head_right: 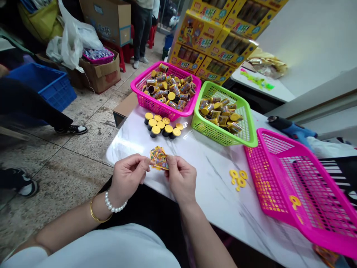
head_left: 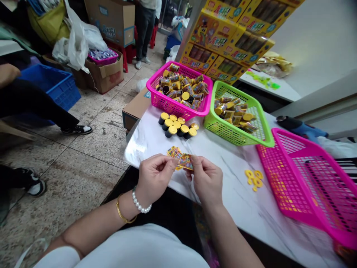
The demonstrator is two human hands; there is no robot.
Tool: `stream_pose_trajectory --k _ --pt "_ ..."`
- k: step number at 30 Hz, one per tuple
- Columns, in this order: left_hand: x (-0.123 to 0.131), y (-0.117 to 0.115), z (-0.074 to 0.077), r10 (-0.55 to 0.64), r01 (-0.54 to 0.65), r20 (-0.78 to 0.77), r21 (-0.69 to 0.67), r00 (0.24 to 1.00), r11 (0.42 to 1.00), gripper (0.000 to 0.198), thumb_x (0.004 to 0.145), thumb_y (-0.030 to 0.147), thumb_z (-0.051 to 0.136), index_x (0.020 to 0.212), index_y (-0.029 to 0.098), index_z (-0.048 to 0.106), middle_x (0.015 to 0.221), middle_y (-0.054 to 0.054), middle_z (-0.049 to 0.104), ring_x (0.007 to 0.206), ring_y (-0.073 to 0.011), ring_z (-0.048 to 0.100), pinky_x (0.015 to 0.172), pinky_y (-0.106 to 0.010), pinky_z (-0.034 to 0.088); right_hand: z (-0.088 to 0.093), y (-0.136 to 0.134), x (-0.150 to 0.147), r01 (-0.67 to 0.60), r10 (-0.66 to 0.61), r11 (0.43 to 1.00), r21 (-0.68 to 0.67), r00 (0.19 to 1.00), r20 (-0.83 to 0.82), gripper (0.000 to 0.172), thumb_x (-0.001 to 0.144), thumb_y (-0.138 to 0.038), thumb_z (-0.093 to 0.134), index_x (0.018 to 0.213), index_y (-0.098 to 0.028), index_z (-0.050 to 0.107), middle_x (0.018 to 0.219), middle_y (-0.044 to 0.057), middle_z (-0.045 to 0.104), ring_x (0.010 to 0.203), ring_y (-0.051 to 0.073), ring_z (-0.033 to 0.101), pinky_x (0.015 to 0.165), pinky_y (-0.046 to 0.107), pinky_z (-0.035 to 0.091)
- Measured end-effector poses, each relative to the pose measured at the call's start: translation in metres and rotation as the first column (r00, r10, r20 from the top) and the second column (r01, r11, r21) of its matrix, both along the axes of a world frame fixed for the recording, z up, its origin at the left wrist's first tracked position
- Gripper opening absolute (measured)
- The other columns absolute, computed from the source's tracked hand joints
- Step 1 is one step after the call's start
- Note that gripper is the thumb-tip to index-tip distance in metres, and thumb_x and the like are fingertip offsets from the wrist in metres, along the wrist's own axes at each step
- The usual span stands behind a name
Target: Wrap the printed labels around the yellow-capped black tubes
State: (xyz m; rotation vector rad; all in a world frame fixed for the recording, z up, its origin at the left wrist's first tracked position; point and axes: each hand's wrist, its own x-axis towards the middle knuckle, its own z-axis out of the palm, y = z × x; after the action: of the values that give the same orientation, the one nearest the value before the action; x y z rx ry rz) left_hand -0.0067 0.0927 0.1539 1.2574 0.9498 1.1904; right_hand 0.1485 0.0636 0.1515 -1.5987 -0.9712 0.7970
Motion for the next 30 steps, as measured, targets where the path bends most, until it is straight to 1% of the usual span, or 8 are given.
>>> stream_pose_trajectory --k 3,6,9,12,16,21,26,30 --pt "0.002 0.000 0.001 -0.004 0.008 0.053 -0.068 0.999 0.998 0.025 0.087 0.038 0.067 0.078 0.016 0.072 0.065 0.000 0.059 0.052 -0.0081 0.047 0.048 -0.021 0.038 0.003 -0.003 -0.008 -0.015 0.010 0.999 0.048 0.996 0.093 0.047 0.088 -0.057 0.064 0.064 -0.017 0.065 0.048 -0.001 0.055 0.043 0.010 0.045 0.040 0.022 0.037" --pt "0.001 0.002 0.001 0.049 -0.040 0.079 -0.105 0.996 0.994 0.021 0.084 0.036 0.070 0.079 0.016 0.070 0.069 0.000 0.061 0.053 -0.0072 0.047 0.049 -0.020 0.039 0.005 -0.003 -0.011 -0.021 0.009 0.997 0.078 0.988 0.155 0.046 0.089 -0.055 0.063 0.063 -0.017 0.066 0.049 -0.001 0.055 0.044 0.011 0.047 0.042 0.022 0.038" --pt "-0.001 0.003 0.001 0.062 -0.059 0.053 -0.067 0.997 0.996 0.019 0.082 0.034 0.072 0.079 0.016 0.070 0.074 -0.001 0.063 0.057 -0.0074 0.049 0.052 -0.020 0.042 0.004 -0.003 -0.012 -0.039 0.013 0.992 0.123 0.979 0.203 0.043 0.092 -0.049 0.062 0.062 -0.018 0.065 0.050 -0.001 0.056 0.045 0.011 0.048 0.044 0.023 0.039" --pt "-0.001 0.001 0.001 0.028 -0.025 0.037 -0.074 0.999 0.997 0.019 0.078 0.032 0.077 0.076 0.015 0.070 0.074 -0.001 0.063 0.058 -0.0076 0.051 0.055 -0.020 0.044 0.004 -0.003 -0.014 -0.093 0.040 0.979 0.184 0.962 0.272 0.041 0.094 -0.044 0.060 0.063 -0.019 0.064 0.053 -0.001 0.057 0.047 0.011 0.050 0.048 0.024 0.042" --pt "-0.001 0.000 -0.001 0.028 -0.026 0.032 -0.064 0.999 0.998 0.017 0.074 0.028 0.079 0.072 0.015 0.069 0.072 -0.001 0.063 0.060 -0.0081 0.053 0.056 -0.020 0.045 0.002 -0.003 -0.017 -0.145 0.046 0.958 0.246 0.929 0.367 0.034 0.096 -0.036 0.059 0.068 -0.019 0.065 0.063 0.000 0.062 0.056 0.013 0.055 0.057 0.026 0.046" --pt "-0.003 0.003 -0.003 0.062 -0.054 0.075 -0.101 0.995 0.993 0.013 0.074 0.025 0.077 0.079 0.015 0.071 0.071 0.000 0.065 0.053 -0.0055 0.046 0.051 -0.018 0.041 -0.003 -0.003 -0.017 -0.157 0.060 0.944 0.292 0.947 0.316 0.016 0.094 -0.030 0.063 0.082 -0.020 0.069 0.076 0.000 0.066 0.067 0.014 0.060 0.064 0.026 0.048" --pt "-0.006 -0.003 0.002 0.069 -0.061 0.115 -0.072 0.991 0.996 0.013 0.079 0.027 0.073 0.077 0.014 0.071 0.072 -0.001 0.064 0.056 -0.0063 0.049 0.052 -0.018 0.042 -0.003 -0.003 -0.018 -0.037 -0.043 0.957 0.289 0.963 0.265 0.030 0.094 -0.034 0.062 0.069 -0.018 0.064 0.062 -0.002 0.058 0.056 0.011 0.052 0.055 0.023 0.043" --pt "-0.006 -0.009 0.005 0.065 -0.058 0.112 -0.071 0.992 0.996 0.015 0.083 0.028 0.070 0.076 0.015 0.071 0.066 0.001 0.060 0.050 -0.0050 0.044 0.047 -0.018 0.037 -0.002 -0.004 -0.022 -0.025 -0.053 0.956 0.291 0.965 0.258 0.032 0.094 -0.036 0.062 0.068 -0.018 0.065 0.062 -0.002 0.059 0.057 0.012 0.051 0.055 0.024 0.043"
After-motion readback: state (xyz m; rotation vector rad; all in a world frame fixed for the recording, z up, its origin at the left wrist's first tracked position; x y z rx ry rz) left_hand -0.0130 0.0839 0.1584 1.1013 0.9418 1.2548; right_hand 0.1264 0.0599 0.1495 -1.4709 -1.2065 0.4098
